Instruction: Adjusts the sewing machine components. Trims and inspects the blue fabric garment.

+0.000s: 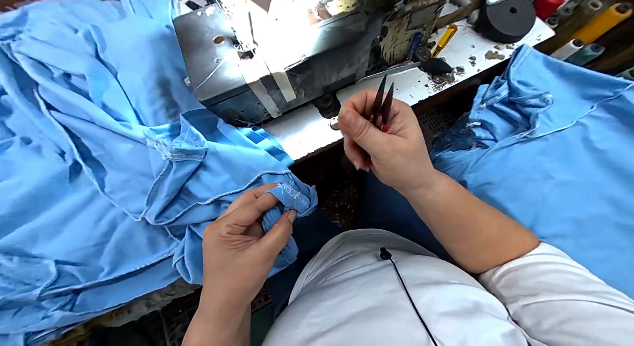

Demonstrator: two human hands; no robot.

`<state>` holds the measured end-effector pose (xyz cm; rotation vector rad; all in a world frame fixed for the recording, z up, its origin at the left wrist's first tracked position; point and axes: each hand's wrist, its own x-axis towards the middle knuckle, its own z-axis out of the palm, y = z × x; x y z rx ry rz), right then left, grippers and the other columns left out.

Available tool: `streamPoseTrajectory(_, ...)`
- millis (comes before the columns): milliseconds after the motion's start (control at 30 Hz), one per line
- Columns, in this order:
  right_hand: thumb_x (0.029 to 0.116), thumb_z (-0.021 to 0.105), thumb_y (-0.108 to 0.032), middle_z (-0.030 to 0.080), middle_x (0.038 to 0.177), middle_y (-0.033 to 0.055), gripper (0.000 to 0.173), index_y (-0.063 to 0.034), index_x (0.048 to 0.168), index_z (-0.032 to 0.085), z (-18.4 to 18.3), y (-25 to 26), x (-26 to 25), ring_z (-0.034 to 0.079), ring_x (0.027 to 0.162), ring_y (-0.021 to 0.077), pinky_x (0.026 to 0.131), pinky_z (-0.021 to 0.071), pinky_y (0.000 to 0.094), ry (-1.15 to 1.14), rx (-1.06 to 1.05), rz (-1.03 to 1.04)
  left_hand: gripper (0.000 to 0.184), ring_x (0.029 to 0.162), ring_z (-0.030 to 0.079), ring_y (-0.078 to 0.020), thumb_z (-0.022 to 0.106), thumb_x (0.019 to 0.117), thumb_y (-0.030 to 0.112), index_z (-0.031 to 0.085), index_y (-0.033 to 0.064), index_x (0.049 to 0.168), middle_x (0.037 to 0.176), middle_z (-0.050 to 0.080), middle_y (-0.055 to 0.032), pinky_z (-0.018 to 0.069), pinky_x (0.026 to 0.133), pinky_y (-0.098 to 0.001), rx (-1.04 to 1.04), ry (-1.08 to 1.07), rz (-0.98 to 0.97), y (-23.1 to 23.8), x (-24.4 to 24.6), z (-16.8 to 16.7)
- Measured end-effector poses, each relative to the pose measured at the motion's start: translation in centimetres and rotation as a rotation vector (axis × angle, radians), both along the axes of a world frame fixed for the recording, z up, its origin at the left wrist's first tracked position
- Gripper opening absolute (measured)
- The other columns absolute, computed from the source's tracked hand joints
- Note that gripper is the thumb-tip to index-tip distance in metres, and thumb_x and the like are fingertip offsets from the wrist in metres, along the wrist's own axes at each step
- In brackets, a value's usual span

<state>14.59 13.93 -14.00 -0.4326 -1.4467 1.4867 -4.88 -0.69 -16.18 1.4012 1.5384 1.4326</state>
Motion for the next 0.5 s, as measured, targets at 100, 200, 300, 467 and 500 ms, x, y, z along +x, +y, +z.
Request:
streamPoseTrajectory(100, 0.0961, 0.064, -0.008, 0.061, 0.074, 0.0032, 0.012, 0.0017, 0.088, 0.066, -1.0, -1.1, -0.3, 0.057, 0.060, 0.0051, 0.052, 0.0498, 0.0201, -0.190, 0.309, 0.021, 0.023, 0.105, 0.070, -0.0132, 0.076, 0.0833, 0.005, 0.078, 0.0111, 0.106, 0.116, 0.073, -0.0002, 0.0615, 0.088, -0.0286, 0.023, 0.005, 0.007, 0.2, 0.4, 0.1)
streamPoseTrajectory(200, 0.0868, 0.074, -0.006, 0.065, 0.086, 0.0066, 0.010, -0.0002, 0.095, 0.073, -2.8, -2.3, -1.7, 0.063, 0.075, 0.0106, 0.064, 0.0557, 0.0247, -0.384, 0.626, 0.025, 0.020, 0.107, 0.069, -0.0117, 0.077, 0.0853, 0.009, 0.078, 0.0136, 0.105, 0.118, 0.072, 0.0024, 0.0608, 0.090, -0.0282, 0.052, 0.034, 0.006, 0.4, 0.9, 0.3)
streamPoseTrajectory(300, 0.0857, 0.069, 0.001, 0.064, 0.085, 0.0081, 0.006, 0.0008, 0.091, 0.070, -3.3, -2.0, -1.9, 0.063, 0.073, 0.0126, 0.060, 0.0540, 0.0259, -0.374, 0.719, 0.028, 0.009, 0.099, 0.070, -0.0067, 0.076, 0.0894, 0.016, 0.078, 0.0153, 0.099, 0.110, 0.073, 0.0061, 0.0607, 0.084, -0.0233, 0.057, 0.097, 0.037, 0.6, 1.1, 0.2)
streamPoseTrajectory(467, 0.0926, 0.063, -0.002, 0.059, 0.078, 0.0052, 0.008, 0.0021, 0.086, 0.067, -2.2, -0.9, -1.3, 0.054, 0.068, 0.0063, 0.058, 0.0466, 0.0186, -0.274, 0.601, -0.067, 0.010, 0.092, 0.069, -0.0066, 0.072, 0.0938, 0.015, 0.078, 0.0125, 0.102, 0.106, 0.072, 0.0043, 0.0605, 0.079, -0.0215, 0.046, 0.049, -0.024, 1.0, 1.5, 0.3)
streamPoseTrajectory(500, 0.0948, 0.063, -0.003, 0.058, 0.077, 0.0046, 0.011, 0.0023, 0.086, 0.066, -2.1, -1.1, -1.3, 0.053, 0.067, 0.0050, 0.057, 0.0456, 0.0174, -0.267, 0.533, -0.036, 0.012, 0.097, 0.069, -0.0074, 0.073, 0.0939, 0.017, 0.077, 0.0136, 0.105, 0.111, 0.071, 0.0043, 0.0603, 0.083, -0.0225, 0.050, 0.024, -0.048, 1.2, 1.6, 0.3)
